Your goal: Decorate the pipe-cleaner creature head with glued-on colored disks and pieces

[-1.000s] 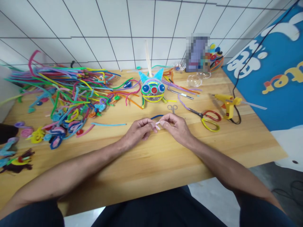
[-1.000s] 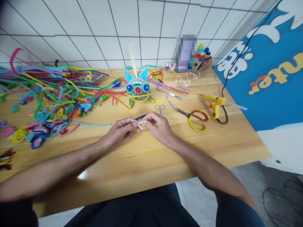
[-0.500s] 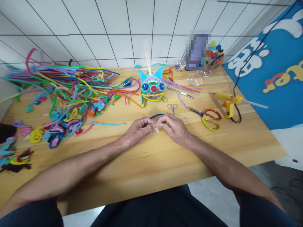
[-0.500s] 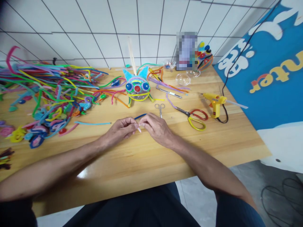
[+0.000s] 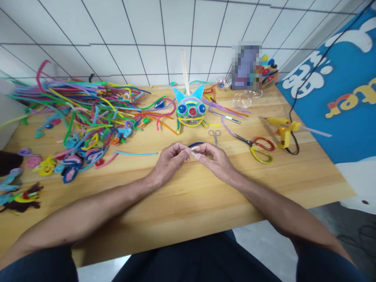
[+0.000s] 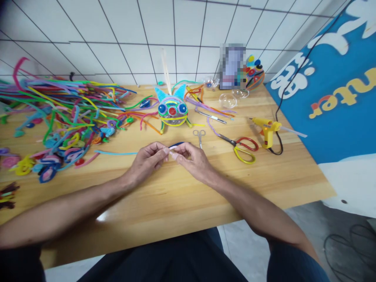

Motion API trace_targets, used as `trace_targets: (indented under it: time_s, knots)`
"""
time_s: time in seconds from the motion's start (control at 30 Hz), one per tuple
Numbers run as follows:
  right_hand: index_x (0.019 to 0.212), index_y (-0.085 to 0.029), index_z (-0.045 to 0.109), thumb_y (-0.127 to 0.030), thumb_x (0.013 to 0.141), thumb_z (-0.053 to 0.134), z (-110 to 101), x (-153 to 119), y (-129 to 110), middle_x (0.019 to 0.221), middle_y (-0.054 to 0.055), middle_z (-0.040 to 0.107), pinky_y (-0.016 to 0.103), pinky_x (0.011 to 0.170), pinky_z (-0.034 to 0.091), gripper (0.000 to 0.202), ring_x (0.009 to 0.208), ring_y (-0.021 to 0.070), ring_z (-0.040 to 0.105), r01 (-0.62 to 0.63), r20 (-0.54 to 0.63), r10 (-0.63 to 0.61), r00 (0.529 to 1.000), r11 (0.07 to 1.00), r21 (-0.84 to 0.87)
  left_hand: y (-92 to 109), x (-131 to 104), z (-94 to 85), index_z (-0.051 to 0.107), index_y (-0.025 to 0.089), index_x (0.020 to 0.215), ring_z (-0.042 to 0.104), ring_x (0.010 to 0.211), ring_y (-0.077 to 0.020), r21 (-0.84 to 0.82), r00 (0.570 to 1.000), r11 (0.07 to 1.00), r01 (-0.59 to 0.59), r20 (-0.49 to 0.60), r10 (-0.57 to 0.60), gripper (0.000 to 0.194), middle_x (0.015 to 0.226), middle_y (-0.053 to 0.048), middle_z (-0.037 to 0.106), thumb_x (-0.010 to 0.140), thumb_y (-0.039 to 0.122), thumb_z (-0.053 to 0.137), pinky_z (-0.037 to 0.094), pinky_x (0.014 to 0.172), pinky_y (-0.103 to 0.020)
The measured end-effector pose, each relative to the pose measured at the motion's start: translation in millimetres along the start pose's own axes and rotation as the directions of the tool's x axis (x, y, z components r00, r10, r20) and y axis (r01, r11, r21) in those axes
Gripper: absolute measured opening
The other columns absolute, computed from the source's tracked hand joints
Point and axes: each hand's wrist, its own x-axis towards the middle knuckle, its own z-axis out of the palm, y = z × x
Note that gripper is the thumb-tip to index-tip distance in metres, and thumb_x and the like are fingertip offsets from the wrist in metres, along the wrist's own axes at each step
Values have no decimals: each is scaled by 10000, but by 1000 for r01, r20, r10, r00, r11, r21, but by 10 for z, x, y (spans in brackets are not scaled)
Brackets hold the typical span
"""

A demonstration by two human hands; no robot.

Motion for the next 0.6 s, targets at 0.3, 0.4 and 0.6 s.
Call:
trace_targets:
  time_s: [0.3, 0.4, 0.6]
  knots:
    - [826, -209, 671, -289, 922, 629, -2, -14, -7, 827, -9, 722, 283, 752, 490, 131, 799, 153, 653, 89, 26, -87, 996, 995, -46, -60, 22, -19, 660, 160, 850, 399, 551, -72, 5, 994, 1000, -26, 104, 26, 388, 703, 29, 591, 862, 536, 754, 326, 534, -227]
    - [825, -208, 672, -283, 931, 609, -25, -8, 0, 796, -14, 697, 275, 714, 459, 145, 762, 147, 618, 90, 45, -85, 995, 990, -110, -79, 30, -46, 655, 161, 847, 412, 579, -78, 38, 991, 998, -45, 129, 40, 369, 733, 21, 603, 896, 520, 723, 333, 559, -228]
    - [794, -206, 641, -311, 946, 595, -54, 8, -7, 736, -25, 646, 265, 639, 415, 191, 672, 128, 558, 78, 75, -64, 995, 975, -208, -117, 41, -68, 643, 168, 865, 415, 600, -91, 42, 990, 998, -44, 135, 38, 327, 725, 28, 580, 906, 487, 700, 335, 581, -234]
